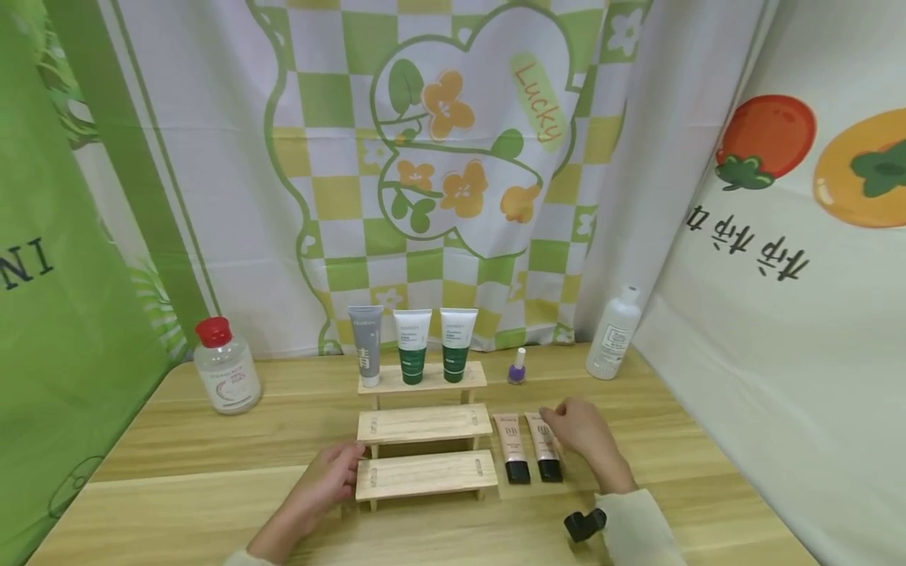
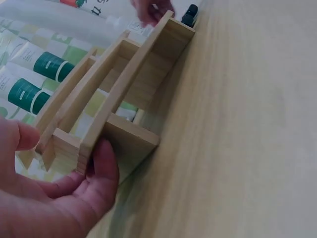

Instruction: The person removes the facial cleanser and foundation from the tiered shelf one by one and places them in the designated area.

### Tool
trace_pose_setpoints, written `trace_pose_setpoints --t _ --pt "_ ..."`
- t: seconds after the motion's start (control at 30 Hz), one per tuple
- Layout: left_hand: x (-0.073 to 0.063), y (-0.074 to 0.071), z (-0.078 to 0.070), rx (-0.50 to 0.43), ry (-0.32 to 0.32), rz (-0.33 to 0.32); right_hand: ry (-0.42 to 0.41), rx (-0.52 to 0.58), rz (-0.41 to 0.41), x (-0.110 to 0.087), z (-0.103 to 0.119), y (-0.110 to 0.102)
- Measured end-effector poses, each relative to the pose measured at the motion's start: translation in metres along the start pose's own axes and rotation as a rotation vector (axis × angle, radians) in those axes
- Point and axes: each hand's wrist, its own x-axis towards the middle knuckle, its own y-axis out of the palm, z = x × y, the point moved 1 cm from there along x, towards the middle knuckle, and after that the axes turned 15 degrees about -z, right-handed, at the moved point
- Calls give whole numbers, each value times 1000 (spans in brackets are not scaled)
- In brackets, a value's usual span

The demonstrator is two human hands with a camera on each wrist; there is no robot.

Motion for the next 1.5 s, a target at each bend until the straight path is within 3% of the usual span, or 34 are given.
trace_pose_setpoints --t 0.07,0.2,0.3,0.43,0.7,1.0,1.27,1.5 --pt "0 0 4 29 22 -3 -29 40 -82 -1 13 0" --pt "1 -1 11 92 59 -43 -95 259 -195 0 45 12" --pt "0 0 14 72 47 -42 -163 424 -207 4 66 25" --pt "-3 3 14 -4 14 31 -220 555 -214 10 87 35" --pt "-5 4 10 -38 -21 112 -204 545 -206 17 107 36" --pt "-4 0 10 -32 -31 112 -241 782 -171 24 123 34" --pt "-5 -1 11 -41 -54 104 -308 690 -223 24 131 35" --pt "-3 -2 11 -37 -35 100 -338 697 -265 20 134 28"
